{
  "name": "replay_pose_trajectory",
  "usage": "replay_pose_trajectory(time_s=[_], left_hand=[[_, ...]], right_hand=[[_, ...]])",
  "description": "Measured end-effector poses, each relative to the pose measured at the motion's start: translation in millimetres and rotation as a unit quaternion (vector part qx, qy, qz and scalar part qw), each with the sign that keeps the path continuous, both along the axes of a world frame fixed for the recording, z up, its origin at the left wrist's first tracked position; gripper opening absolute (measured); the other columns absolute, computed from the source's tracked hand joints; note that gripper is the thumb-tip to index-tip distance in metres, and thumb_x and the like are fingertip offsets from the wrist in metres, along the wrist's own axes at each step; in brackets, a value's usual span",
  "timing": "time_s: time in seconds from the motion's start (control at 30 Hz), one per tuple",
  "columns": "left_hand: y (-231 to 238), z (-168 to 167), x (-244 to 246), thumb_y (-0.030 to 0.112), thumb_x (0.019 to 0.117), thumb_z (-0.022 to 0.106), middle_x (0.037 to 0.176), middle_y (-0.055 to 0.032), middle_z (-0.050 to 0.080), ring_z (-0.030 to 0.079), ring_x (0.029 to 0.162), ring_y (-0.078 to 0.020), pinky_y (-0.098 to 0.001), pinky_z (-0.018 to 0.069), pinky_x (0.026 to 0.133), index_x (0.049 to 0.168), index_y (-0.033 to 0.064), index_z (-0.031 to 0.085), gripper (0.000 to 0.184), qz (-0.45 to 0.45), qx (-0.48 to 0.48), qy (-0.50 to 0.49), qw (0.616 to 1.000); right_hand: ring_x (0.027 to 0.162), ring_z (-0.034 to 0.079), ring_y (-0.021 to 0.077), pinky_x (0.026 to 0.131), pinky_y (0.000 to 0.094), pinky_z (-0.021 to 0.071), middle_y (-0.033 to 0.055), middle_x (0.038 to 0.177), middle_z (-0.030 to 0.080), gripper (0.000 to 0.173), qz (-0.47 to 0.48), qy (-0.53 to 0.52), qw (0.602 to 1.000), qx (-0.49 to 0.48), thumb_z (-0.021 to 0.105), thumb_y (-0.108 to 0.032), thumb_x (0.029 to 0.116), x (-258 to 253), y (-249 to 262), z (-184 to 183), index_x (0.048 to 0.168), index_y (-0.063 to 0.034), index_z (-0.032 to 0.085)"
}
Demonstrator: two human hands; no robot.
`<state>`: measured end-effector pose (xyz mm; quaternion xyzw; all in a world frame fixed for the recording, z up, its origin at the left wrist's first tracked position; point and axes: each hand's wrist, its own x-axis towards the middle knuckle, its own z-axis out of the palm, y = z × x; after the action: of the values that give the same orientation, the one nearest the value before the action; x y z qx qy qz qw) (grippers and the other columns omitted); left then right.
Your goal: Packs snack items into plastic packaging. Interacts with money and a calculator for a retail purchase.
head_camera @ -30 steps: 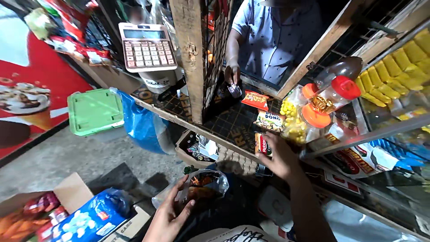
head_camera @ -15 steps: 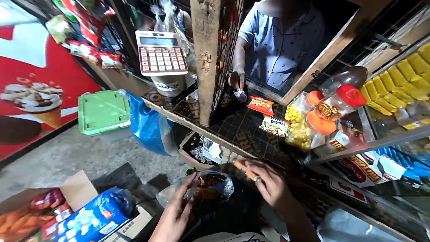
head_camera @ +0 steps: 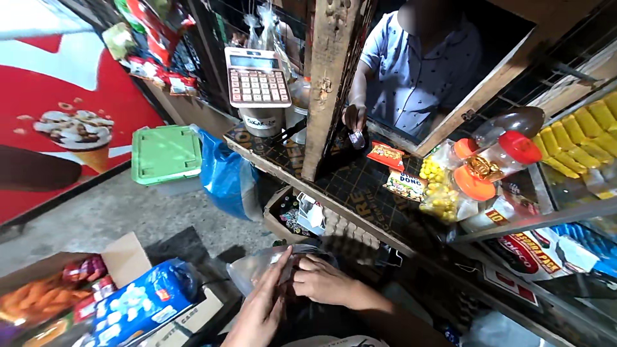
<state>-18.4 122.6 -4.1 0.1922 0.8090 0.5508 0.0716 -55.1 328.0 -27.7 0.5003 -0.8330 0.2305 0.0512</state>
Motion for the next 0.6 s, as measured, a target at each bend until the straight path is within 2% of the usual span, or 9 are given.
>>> replay_pose_trajectory(time_s=[0.07, 0.13, 0.2, 0.3, 0.4, 0.43, 0.5, 0.53, 0.6], left_hand=[[-3.9, 0.8, 1.7, 0.010, 0.0939, 0.046, 0.143, -0.0108, 0.057, 0.069, 0.085, -0.0101, -0.0327, 0.0602, 0.071, 0.159, 0.0095, 0.034, 0.066, 0.018, 0.000, -0.005, 1.000], [-5.5, 4.4, 2.9, 0.009, 0.0948, 0.046, 0.145, -0.0111, 0.056, 0.069, 0.086, -0.0120, -0.0341, 0.0603, 0.071, 0.159, 0.0106, 0.035, 0.065, 0.031, 0.003, -0.015, 0.999], [-4.3, 6.9, 4.2, 0.006, 0.0942, 0.046, 0.145, -0.0118, 0.055, 0.068, 0.083, -0.0104, -0.0318, 0.0598, 0.068, 0.157, 0.0093, 0.037, 0.064, 0.037, 0.016, -0.004, 0.999], [-5.7, 9.4, 3.3, 0.006, 0.0946, 0.046, 0.149, -0.0111, 0.053, 0.063, 0.120, -0.0133, -0.0335, 0.0560, 0.096, 0.157, 0.0081, 0.037, 0.063, 0.031, 0.011, 0.032, 0.999], [-6.8, 11.7, 1.5, 0.005, 0.0933, 0.047, 0.147, -0.0124, 0.055, 0.058, 0.129, -0.0165, -0.0371, 0.0493, 0.107, 0.157, 0.0067, 0.038, 0.064, 0.022, 0.017, 0.050, 0.998], [-6.1, 13.1, 1.2, 0.005, 0.0942, 0.047, 0.148, -0.0122, 0.054, 0.058, 0.128, -0.0148, -0.0347, 0.0500, 0.106, 0.157, 0.0064, 0.038, 0.063, 0.010, 0.023, 0.051, 0.998], [-3.1, 14.8, 1.5, 0.003, 0.0947, 0.047, 0.145, -0.0131, 0.055, 0.065, 0.113, -0.0123, -0.0309, 0.0568, 0.093, 0.157, 0.0068, 0.038, 0.063, -0.010, 0.037, 0.044, 0.998], [-1.6, 14.9, 1.7, 0.002, 0.0947, 0.047, 0.143, -0.0137, 0.056, 0.068, 0.100, -0.0118, -0.0302, 0.0592, 0.082, 0.157, 0.0073, 0.038, 0.063, -0.018, 0.044, 0.038, 0.998], [-1.9, 13.4, 1.5, 0.003, 0.0950, 0.047, 0.144, -0.0116, 0.056, 0.068, 0.093, -0.0115, -0.0307, 0.0597, 0.077, 0.158, 0.0110, 0.038, 0.064, -0.036, 0.043, 0.026, 0.998]], right_hand=[[0.110, 0.065, 0.0273, 0.103, 0.0431, 0.0507, 0.0054, 0.097, 0.071, 0.013, -0.012, 0.005, 1.000, -0.010, 0.064, -0.002, 0.0944, -0.7, 2.1, 7.2, 0.091, -0.0108, 0.072], [0.121, 0.065, 0.0300, 0.105, 0.0454, 0.0517, 0.0073, 0.111, 0.075, 0.019, -0.042, -0.016, 0.997, -0.055, 0.066, 0.000, 0.0911, -1.4, 5.1, 3.3, 0.103, -0.0104, 0.077], [0.118, 0.066, 0.0302, 0.103, 0.0440, 0.0531, 0.0098, 0.110, 0.075, 0.022, -0.075, -0.051, 0.990, -0.113, 0.065, 0.003, 0.0880, -1.7, 1.8, -6.6, 0.103, -0.0070, 0.077], [0.106, 0.069, 0.0279, 0.098, 0.0371, 0.0541, 0.0131, 0.099, 0.075, 0.016, -0.095, -0.066, 0.976, -0.187, 0.060, 0.002, 0.0877, -2.1, -9.6, -20.5, 0.092, -0.0018, 0.074], [0.104, 0.071, 0.0306, 0.093, 0.0422, 0.0575, 0.0139, 0.096, 0.076, 0.015, -0.118, -0.028, 0.985, -0.121, 0.064, 0.008, 0.0782, 3.1, -17.4, -20.4, 0.084, -0.0016, 0.074], [0.102, 0.072, 0.0353, 0.091, 0.0478, 0.0580, 0.0195, 0.098, 0.075, 0.013, -0.134, -0.051, 0.986, -0.084, 0.067, 0.009, 0.0766, 5.8, -20.4, -15.7, 0.086, 0.0037, 0.074], [0.120, 0.065, 0.0393, 0.106, 0.0502, 0.0499, 0.0274, 0.123, 0.069, 0.026, -0.185, -0.179, 0.966, 0.007, 0.065, 0.001, 0.0900, 6.9, -27.9, -0.2, 0.113, 0.0108, 0.071], [0.126, 0.061, 0.0401, 0.111, 0.0499, 0.0451, 0.0283, 0.130, 0.065, 0.031, -0.207, -0.241, 0.947, 0.047, 0.063, -0.004, 0.0942, 3.2, -33.7, 3.6, 0.120, 0.0108, 0.068], [0.137, 0.051, 0.0392, 0.117, 0.0497, 0.0360, 0.0269, 0.141, 0.058, 0.039, -0.215, -0.326, 0.911, 0.131, 0.059, -0.014, 0.1004, -11.1, -47.3, -2.0, 0.133, 0.0067, 0.062]])
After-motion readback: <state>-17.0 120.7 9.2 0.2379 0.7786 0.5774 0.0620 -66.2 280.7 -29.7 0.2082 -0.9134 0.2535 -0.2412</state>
